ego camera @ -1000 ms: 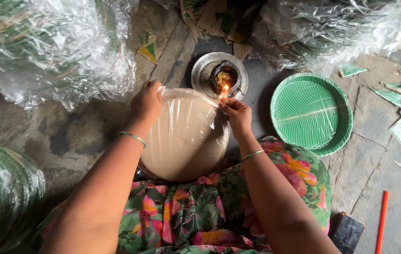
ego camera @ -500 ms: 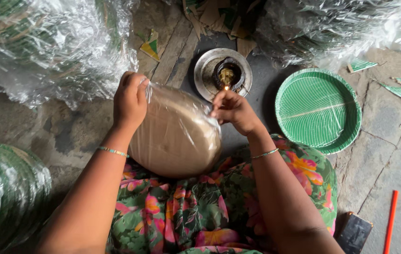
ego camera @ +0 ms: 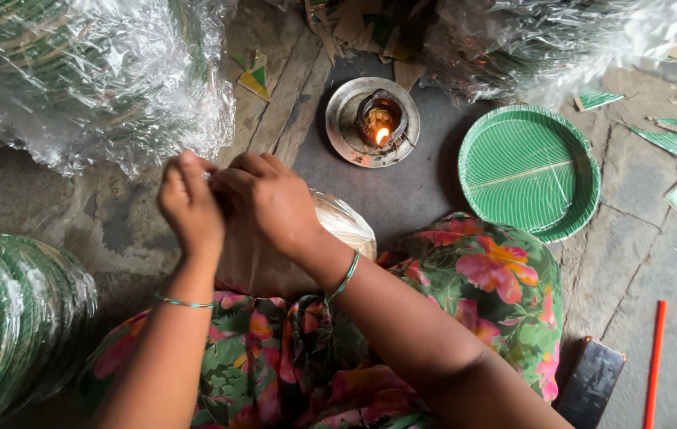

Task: The person sits on the floor and wraps individual green leaf plates with plastic film. They use a small flame from a traditional lamp to heat and seal the plastic around each plate, then stack the finished items.

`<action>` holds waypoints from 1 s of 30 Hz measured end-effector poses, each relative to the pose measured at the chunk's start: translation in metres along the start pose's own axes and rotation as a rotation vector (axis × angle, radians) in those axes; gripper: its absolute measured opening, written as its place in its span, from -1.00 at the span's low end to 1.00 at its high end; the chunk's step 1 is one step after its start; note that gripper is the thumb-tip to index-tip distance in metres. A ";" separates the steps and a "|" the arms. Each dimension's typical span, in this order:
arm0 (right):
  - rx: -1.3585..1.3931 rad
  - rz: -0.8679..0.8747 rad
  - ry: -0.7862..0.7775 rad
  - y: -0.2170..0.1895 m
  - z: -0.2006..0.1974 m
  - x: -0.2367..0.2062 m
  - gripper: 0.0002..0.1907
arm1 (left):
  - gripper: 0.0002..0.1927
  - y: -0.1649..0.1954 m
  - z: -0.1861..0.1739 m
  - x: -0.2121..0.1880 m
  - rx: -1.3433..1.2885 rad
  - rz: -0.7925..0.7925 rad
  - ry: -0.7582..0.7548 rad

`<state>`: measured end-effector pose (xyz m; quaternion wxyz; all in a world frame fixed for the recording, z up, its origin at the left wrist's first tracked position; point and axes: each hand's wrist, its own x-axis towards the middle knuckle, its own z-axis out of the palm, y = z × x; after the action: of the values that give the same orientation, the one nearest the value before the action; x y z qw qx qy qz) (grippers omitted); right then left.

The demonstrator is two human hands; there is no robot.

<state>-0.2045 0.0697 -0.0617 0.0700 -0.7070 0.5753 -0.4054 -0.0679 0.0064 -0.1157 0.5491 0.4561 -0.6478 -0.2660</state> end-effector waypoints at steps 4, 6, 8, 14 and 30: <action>0.027 -0.065 0.003 0.026 0.006 -0.010 -0.77 | -0.54 -0.021 -0.017 0.006 -0.139 -0.095 -0.029; -0.021 -0.117 0.048 0.054 0.004 -0.018 -0.74 | -0.60 -0.033 -0.025 0.007 -0.098 -0.230 -0.079; 0.033 -0.045 0.135 0.094 -0.007 -0.027 -0.81 | -0.60 -0.045 -0.029 0.005 0.175 -0.354 -0.276; 0.607 0.962 0.389 0.213 -0.032 -0.069 -0.81 | -0.37 -0.066 -0.020 -0.015 0.259 -0.411 -0.958; 0.949 1.222 0.337 0.212 -0.014 -0.073 -0.86 | -0.23 -0.090 -0.028 -0.004 0.152 -0.602 -0.592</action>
<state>-0.3748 0.0682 -0.2086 0.4862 -0.0895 0.6301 -0.5989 -0.0142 -0.0256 -0.1866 0.2022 0.5682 -0.6331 -0.4852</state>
